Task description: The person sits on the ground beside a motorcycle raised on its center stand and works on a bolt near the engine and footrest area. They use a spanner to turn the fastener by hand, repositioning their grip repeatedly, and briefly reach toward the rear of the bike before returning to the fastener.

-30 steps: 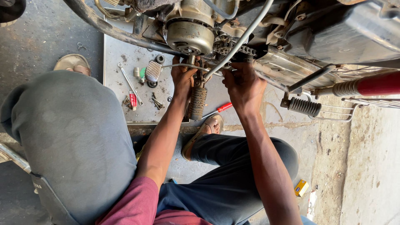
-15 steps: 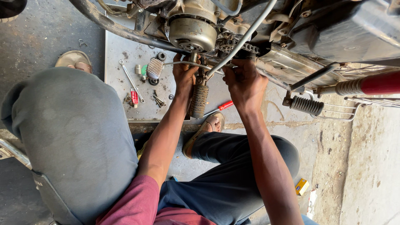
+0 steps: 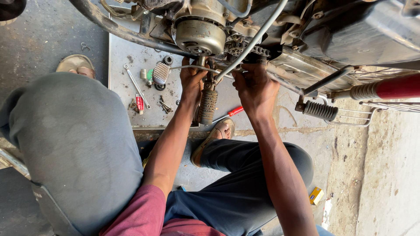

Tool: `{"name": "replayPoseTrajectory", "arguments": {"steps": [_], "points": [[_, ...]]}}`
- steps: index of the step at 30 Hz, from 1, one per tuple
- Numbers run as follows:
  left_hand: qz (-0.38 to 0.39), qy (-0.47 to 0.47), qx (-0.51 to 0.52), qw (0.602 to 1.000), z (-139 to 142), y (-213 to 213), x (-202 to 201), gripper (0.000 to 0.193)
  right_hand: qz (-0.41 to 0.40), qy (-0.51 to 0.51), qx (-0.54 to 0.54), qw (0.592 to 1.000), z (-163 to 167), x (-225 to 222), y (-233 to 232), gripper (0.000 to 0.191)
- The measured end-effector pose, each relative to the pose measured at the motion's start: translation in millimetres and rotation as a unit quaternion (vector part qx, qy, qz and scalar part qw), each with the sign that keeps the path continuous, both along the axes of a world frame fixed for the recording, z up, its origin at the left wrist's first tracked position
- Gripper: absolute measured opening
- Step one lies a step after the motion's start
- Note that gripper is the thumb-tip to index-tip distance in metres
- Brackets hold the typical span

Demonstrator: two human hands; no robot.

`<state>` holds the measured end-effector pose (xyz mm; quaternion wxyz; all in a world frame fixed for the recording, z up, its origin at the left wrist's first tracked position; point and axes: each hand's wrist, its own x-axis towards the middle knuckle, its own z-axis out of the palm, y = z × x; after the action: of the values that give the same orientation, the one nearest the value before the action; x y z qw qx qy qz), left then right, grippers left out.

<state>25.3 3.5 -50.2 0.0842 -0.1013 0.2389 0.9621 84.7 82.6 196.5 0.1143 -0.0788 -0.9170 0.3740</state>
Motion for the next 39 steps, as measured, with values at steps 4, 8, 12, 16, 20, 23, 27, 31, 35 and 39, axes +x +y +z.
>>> {"name": "replayPoseTrajectory", "arguments": {"steps": [4,8,12,16,20,23,27,31,35,39], "points": [[0.028,0.004,-0.024,0.999,1,3,-5,0.072,-0.016,-0.016,0.009,1.0,0,0,2,0.023],[0.046,0.055,-0.07,0.995,-3,4,-9,0.074,-0.016,-0.018,0.016,1.0,-1,1,2,0.023],[0.009,0.001,-0.045,0.999,-8,2,-3,0.072,-0.021,-0.024,0.02,0.999,-2,1,2,0.024],[0.053,0.024,-0.055,0.997,-6,9,-10,0.071,-0.016,-0.021,0.011,1.0,-3,1,4,0.023],[0.058,0.053,-0.062,0.995,-2,6,-9,0.075,-0.014,-0.019,0.026,0.999,-2,0,2,0.023],[0.049,0.03,-0.074,0.996,-2,1,-4,0.075,-0.019,-0.02,0.022,0.999,2,0,1,0.022],[0.074,0.037,-0.058,0.995,-7,7,-8,0.074,-0.032,-0.024,-0.001,0.999,11,1,2,0.023],[0.101,-0.022,-0.128,0.986,-6,1,-5,0.069,-0.096,-0.06,-0.147,0.983,13,5,10,0.024],[0.114,-0.172,-0.049,0.977,18,-38,24,0.03,-0.085,-0.117,-0.284,0.948,6,3,23,0.019],[0.052,-0.14,0.108,0.983,60,-66,46,0.05,-0.022,-0.191,-0.405,0.894,-19,-4,13,0.017]]}}
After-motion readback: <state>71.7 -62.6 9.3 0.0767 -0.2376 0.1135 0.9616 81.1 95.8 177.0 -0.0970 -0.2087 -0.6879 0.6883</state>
